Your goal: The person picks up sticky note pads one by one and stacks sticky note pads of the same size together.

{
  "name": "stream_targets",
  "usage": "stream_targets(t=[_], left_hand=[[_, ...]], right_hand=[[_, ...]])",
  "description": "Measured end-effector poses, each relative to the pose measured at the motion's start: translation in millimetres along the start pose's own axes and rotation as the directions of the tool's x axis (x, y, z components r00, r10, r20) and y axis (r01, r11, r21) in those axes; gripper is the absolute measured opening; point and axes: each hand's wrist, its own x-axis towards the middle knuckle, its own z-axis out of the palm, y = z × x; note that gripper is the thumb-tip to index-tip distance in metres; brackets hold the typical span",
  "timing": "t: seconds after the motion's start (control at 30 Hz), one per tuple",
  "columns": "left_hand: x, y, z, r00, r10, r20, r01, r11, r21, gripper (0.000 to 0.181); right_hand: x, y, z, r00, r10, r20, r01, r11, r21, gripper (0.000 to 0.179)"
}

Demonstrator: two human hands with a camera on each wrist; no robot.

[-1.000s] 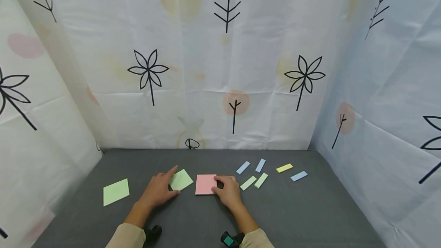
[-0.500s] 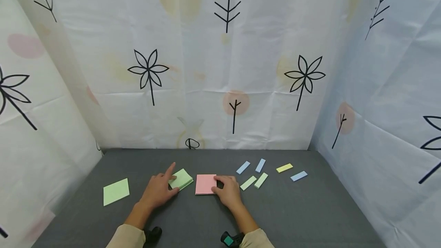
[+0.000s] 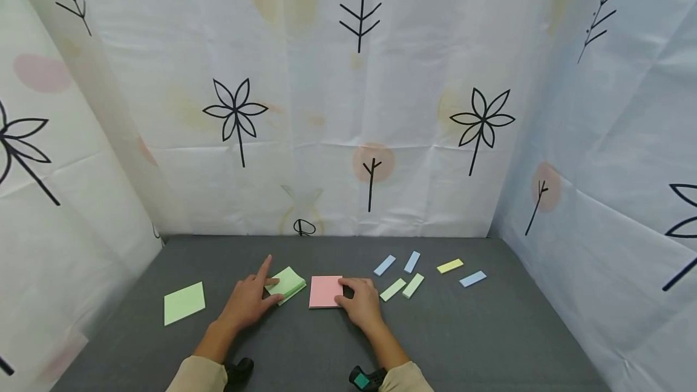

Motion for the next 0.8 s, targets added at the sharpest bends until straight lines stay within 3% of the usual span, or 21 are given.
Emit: stream_targets(t=[0.53,0.67,0.8], left_hand=[[0.1,1.6,-1.0,0.998,-0.033,0.046,0.035,0.999,-0.039,0.093],[-1.0,4.3,-0.2,0.999,-0.034,-0.002,0.034,0.999,-0.027,0.084],[-3.7,7.9,2.4,0.993,-0.082,-0.085,0.084,0.996,0.016,0.079]], right_hand=[[1.3,1.3,-1.3,1.0,0.003,0.0,-0.003,1.0,-0.008,0.036],[1.2,1.2,-1.0,1.0,-0.004,-0.001,0.004,1.0,-0.008,0.036],[0.1,0.1,-0.8,1.0,-0.007,0.002,0.007,1.0,-0.005,0.036]])
